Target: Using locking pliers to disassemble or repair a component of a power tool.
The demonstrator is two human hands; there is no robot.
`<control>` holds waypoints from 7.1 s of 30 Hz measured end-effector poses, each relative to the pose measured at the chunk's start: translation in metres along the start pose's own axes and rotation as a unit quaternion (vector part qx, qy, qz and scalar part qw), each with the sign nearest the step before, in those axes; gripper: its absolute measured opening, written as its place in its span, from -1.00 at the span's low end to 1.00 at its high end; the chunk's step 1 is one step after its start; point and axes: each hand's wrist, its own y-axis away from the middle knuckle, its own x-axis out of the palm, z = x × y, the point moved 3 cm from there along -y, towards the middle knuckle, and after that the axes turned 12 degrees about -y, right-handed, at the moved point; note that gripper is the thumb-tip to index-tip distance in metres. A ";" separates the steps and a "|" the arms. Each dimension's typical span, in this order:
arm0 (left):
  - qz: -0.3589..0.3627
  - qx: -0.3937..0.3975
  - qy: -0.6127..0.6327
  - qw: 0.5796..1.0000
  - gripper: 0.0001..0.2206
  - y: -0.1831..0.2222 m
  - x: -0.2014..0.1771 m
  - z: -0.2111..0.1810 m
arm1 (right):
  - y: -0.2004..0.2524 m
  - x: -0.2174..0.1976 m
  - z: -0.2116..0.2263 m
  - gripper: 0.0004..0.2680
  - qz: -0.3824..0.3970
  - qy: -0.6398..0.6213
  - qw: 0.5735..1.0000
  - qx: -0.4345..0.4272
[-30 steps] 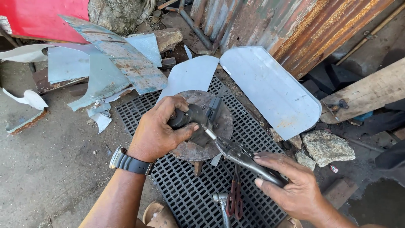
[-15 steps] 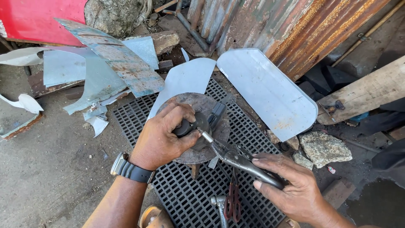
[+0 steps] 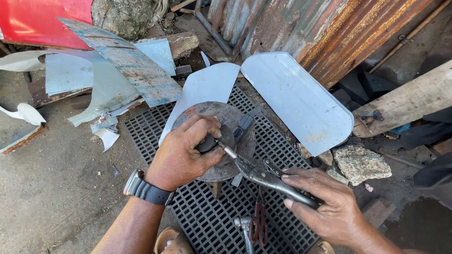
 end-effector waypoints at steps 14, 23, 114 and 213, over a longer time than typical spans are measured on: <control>0.006 0.025 0.001 1.000 -0.74 -0.003 0.000 -0.005 | -0.011 -0.008 0.016 -0.64 0.015 0.102 0.994 -0.040; 0.024 0.010 -0.029 0.999 -0.73 -0.002 0.007 -0.003 | -0.009 -0.004 0.006 -0.63 0.008 -0.024 0.977 0.213; -0.063 0.040 -0.101 0.992 -0.75 0.009 0.032 -0.011 | -0.056 -0.027 0.050 -0.50 0.283 0.177 0.894 0.297; 0.003 -0.034 0.260 0.965 -0.68 -0.005 0.044 -0.028 | 0.005 0.006 0.020 -0.73 0.137 0.102 0.982 0.082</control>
